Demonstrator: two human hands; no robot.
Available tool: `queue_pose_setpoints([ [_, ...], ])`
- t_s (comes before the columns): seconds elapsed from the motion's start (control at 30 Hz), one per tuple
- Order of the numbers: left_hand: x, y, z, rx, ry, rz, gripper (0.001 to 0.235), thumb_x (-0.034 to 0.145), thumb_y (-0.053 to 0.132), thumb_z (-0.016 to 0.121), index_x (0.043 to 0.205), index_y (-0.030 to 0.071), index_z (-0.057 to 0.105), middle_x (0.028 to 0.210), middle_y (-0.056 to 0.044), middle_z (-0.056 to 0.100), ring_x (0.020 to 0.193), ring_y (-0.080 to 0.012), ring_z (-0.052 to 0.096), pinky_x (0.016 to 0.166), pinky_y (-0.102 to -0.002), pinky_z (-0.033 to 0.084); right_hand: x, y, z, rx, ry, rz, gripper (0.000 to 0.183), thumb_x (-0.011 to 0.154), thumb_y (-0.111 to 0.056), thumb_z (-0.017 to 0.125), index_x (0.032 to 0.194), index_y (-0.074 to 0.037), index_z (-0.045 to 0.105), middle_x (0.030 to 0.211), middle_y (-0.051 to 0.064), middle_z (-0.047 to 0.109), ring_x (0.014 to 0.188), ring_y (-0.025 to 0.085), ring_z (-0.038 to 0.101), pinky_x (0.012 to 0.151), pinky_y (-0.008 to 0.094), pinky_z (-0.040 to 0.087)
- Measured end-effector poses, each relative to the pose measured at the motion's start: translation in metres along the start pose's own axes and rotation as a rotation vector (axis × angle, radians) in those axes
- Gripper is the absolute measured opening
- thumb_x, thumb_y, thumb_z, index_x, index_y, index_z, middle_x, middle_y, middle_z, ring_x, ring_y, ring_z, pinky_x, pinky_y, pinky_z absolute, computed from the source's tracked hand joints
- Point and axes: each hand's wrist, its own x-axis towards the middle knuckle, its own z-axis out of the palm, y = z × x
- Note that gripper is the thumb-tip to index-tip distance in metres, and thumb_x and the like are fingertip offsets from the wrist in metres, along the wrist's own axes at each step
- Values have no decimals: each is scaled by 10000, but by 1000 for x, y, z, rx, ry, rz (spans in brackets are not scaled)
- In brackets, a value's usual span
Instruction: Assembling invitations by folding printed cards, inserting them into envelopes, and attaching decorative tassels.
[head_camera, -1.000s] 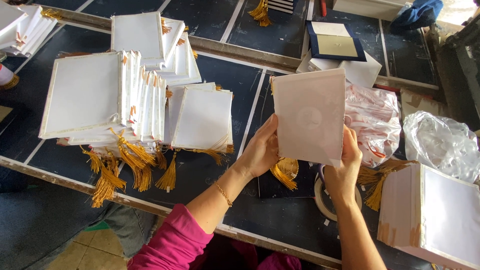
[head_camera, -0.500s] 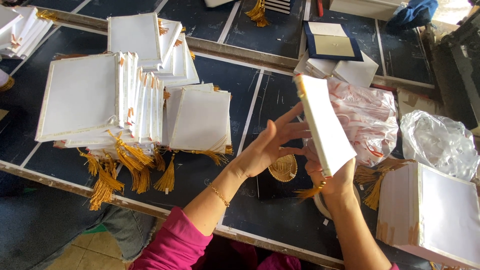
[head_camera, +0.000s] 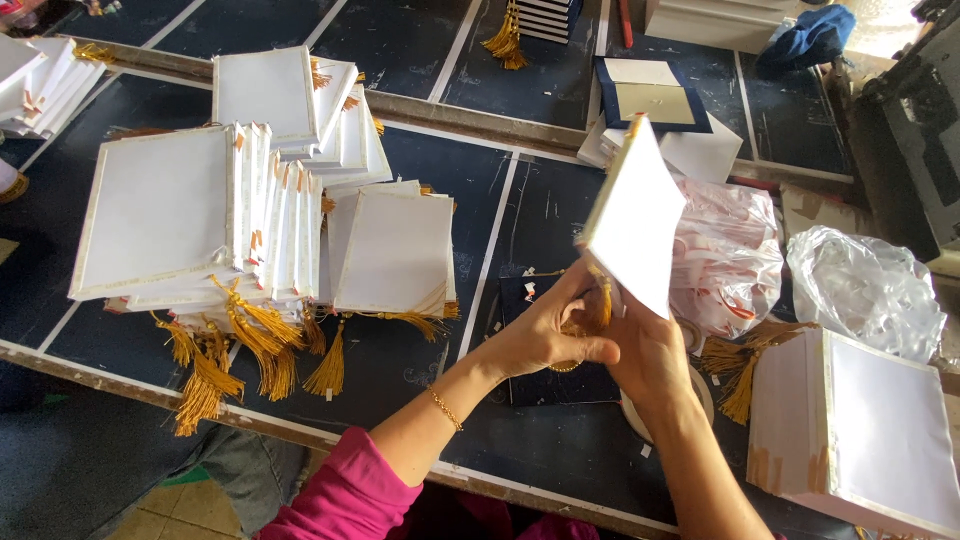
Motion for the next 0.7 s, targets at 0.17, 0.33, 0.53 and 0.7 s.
queue_pose_setpoints([
  [0.17, 2, -8, -3, -65, 125, -15, 731, 899, 245, 739, 1526, 179, 370, 1513, -88, 439, 1450, -338, 326, 1150, -682, 195, -10, -10, 40, -146, 18, -339, 149, 942, -46, 533, 1062, -2, 608, 740, 124, 557, 660, 203, 558, 625, 291, 437],
  [0.33, -1, -65, -18, -102, 227, 16, 319, 954, 193, 681, 1264, 148, 615, 1145, -64, 636, 1203, -236, 514, 1142, -694, 187, 8, 9, -14, -382, 163, -379, 127, 958, -59, 560, 1065, 4, 589, 711, 195, 628, 638, 266, 662, 530, 246, 451],
  [0.53, -3, -21, -4, -184, 286, 56, 272, 940, 98, 691, 1208, 107, 651, 1107, -86, 678, 1161, -198, 538, 1098, -627, 308, 0, 4, -2, -510, 232, -411, 217, 944, -10, 559, 1154, 26, 516, 676, 226, 633, 594, 249, 650, 500, 250, 482],
  [0.7, -4, 14, 7, -295, 183, 25, 208, 929, 76, 677, 1128, 135, 699, 1010, -85, 709, 1030, -176, 620, 1007, -471, 440, -40, -42, 41, -367, 315, -511, 315, 858, 87, 545, 1155, -12, 509, 779, 181, 613, 647, 275, 660, 524, 301, 548],
])
